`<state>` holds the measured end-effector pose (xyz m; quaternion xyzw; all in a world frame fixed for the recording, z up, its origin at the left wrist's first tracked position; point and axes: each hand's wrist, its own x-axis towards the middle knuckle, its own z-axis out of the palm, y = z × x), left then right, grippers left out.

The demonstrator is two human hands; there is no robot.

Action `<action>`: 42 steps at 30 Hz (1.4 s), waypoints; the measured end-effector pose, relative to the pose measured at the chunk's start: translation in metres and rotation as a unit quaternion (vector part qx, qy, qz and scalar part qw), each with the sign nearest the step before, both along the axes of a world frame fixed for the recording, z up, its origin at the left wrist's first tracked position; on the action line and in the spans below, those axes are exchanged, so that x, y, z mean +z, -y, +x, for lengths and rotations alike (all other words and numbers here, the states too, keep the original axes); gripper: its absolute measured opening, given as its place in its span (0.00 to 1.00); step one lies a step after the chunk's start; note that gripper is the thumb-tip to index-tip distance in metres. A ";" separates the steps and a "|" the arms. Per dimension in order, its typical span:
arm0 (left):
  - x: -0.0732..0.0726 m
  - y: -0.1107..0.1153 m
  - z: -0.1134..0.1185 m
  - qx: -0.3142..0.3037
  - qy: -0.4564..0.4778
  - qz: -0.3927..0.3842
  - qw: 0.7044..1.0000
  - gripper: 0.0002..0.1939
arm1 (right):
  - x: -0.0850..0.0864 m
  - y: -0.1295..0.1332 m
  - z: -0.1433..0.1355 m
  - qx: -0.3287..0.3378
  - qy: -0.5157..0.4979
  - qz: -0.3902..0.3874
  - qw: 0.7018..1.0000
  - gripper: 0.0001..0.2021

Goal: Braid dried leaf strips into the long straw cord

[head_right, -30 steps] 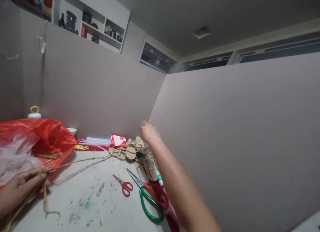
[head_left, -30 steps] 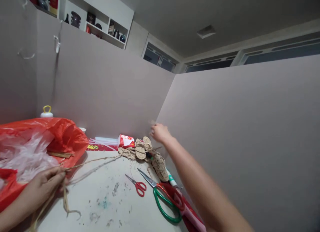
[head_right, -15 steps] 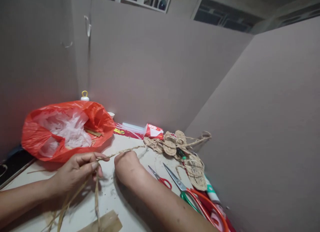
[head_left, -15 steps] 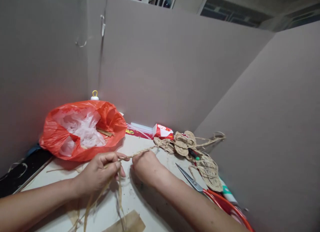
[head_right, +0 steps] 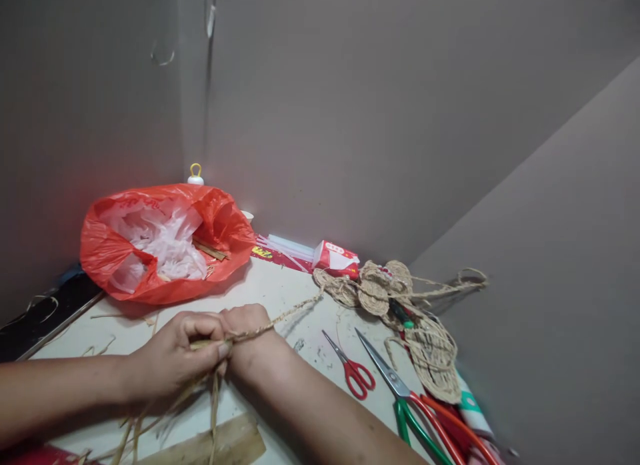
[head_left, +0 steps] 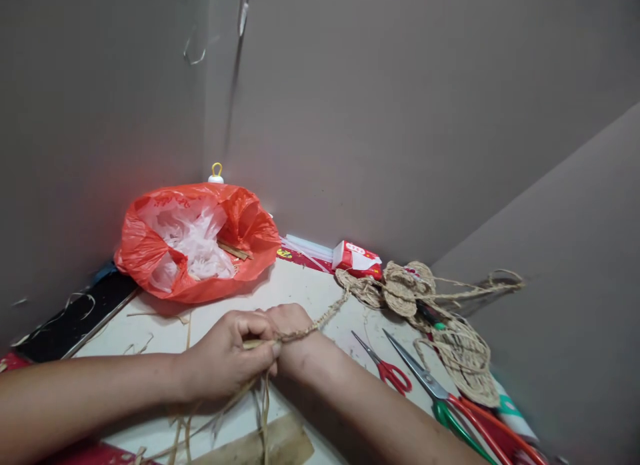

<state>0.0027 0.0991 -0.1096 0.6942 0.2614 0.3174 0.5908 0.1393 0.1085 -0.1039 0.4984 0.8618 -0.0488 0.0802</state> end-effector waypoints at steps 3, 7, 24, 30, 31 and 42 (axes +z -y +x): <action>-0.006 -0.015 -0.001 0.034 0.003 -0.089 0.995 0.10 | 0.015 0.024 0.038 -0.002 -0.131 -0.076 0.988 0.11; -0.013 -0.030 0.001 0.048 0.005 -0.158 0.986 0.11 | 0.016 0.048 0.102 -0.119 -0.221 -0.062 0.966 0.12; 0.005 -0.012 -0.001 -0.002 -0.043 -0.023 0.999 0.13 | -0.002 0.033 0.077 -0.002 -0.316 0.126 0.940 0.04; 0.022 -0.013 0.010 -0.065 -0.119 -0.074 0.988 0.14 | 0.025 0.040 0.097 0.028 -0.352 0.161 0.922 0.05; 0.023 -0.014 0.013 -0.065 -0.116 -0.074 0.988 0.14 | 0.030 0.041 0.101 0.024 -0.346 0.169 0.923 0.05; 0.016 -0.015 0.088 -0.038 0.045 -0.189 0.980 0.12 | 0.053 0.041 0.114 -0.036 -0.656 0.008 0.754 0.13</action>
